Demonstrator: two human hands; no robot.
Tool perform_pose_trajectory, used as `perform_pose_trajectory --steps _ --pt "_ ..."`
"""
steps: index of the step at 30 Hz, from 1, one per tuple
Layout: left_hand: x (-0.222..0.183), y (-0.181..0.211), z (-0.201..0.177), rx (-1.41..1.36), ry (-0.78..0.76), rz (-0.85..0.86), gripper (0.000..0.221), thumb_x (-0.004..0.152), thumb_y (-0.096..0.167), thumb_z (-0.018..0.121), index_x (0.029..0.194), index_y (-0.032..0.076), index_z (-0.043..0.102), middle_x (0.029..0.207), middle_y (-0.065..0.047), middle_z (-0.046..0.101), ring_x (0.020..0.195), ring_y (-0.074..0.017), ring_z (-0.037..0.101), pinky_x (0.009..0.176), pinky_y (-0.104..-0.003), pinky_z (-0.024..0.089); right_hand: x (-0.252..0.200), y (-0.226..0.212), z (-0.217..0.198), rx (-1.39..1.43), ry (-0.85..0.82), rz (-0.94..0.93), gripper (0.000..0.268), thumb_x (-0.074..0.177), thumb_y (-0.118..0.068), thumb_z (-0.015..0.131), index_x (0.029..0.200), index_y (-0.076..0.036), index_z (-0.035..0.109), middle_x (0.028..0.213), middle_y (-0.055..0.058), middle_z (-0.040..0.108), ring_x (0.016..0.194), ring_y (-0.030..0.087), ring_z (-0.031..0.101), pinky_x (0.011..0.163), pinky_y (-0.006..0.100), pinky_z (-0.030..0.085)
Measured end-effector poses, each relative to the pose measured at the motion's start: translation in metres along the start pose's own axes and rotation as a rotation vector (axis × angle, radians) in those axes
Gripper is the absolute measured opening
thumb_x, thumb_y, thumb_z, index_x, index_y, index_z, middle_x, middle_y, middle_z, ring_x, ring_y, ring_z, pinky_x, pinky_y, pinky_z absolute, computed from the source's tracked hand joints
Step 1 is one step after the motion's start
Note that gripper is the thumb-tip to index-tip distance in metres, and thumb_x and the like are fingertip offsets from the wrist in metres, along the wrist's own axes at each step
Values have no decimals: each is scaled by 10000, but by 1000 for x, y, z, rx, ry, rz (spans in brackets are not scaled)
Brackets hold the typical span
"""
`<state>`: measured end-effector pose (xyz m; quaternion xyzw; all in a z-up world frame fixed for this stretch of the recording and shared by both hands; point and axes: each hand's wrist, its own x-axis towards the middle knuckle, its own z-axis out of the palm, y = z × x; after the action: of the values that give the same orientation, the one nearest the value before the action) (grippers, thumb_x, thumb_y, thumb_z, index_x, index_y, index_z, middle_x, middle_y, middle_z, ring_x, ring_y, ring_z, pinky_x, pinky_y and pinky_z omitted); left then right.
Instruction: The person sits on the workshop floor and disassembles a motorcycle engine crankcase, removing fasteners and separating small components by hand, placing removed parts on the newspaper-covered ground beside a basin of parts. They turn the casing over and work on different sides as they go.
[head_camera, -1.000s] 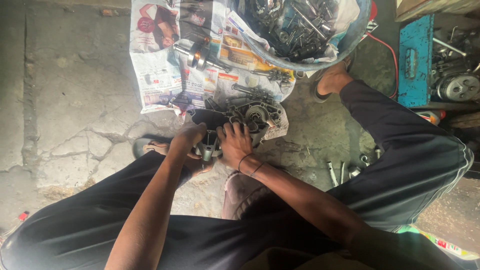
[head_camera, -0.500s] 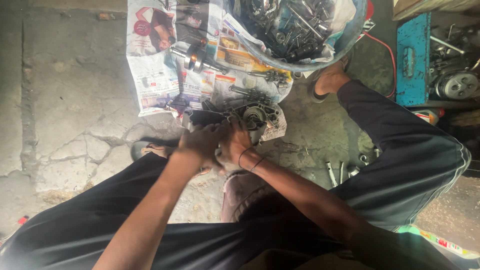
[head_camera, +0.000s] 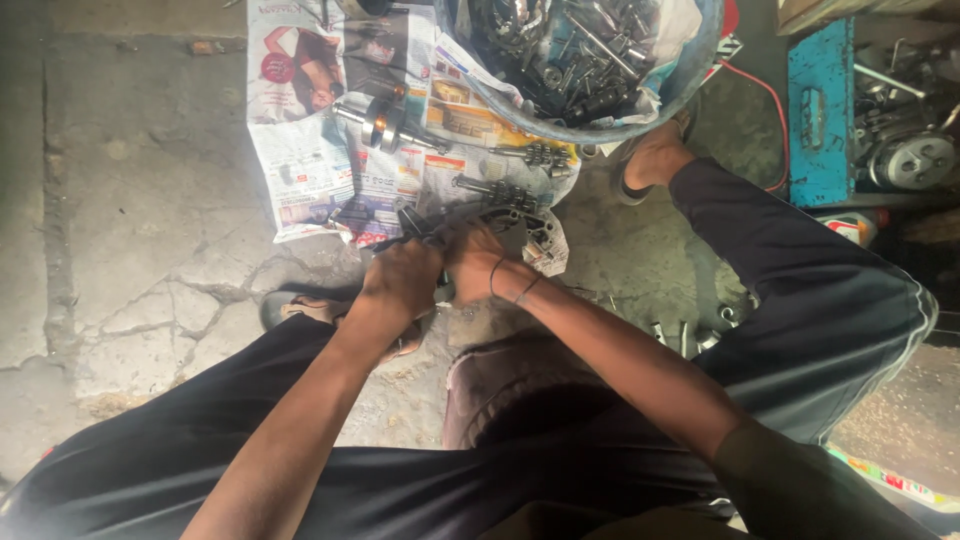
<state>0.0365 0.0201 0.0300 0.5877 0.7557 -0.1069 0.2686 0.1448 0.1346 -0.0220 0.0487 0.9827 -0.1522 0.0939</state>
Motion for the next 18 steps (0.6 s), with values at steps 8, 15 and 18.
perform_pose_trajectory --steps 8,15,18 --pt "0 20 -49 -240 -137 -118 314 818 159 757 1112 51 738 1114 -222 729 1078 -368 718 914 -448 594 -8 27 -19 30 -127 -125 645 446 -461 911 956 -94 768 1234 100 600 1251 310 478 1089 457 380" --pt "16 4 -26 -323 -169 -144 269 839 216 755 1033 31 778 1044 -210 756 1051 -342 742 935 -428 591 -10 38 -21 162 -184 -137 843 443 -442 955 1182 -124 705 1298 86 588 1280 316 461 1092 475 364" --pt "28 -19 -9 -111 -207 -23 526 904 508 747 992 -9 780 1011 -214 770 1031 -326 746 925 -406 590 -7 52 -6 128 -49 -61 1062 396 -565 992 1260 -63 630 1342 156 569 1319 358 463 1127 485 363"
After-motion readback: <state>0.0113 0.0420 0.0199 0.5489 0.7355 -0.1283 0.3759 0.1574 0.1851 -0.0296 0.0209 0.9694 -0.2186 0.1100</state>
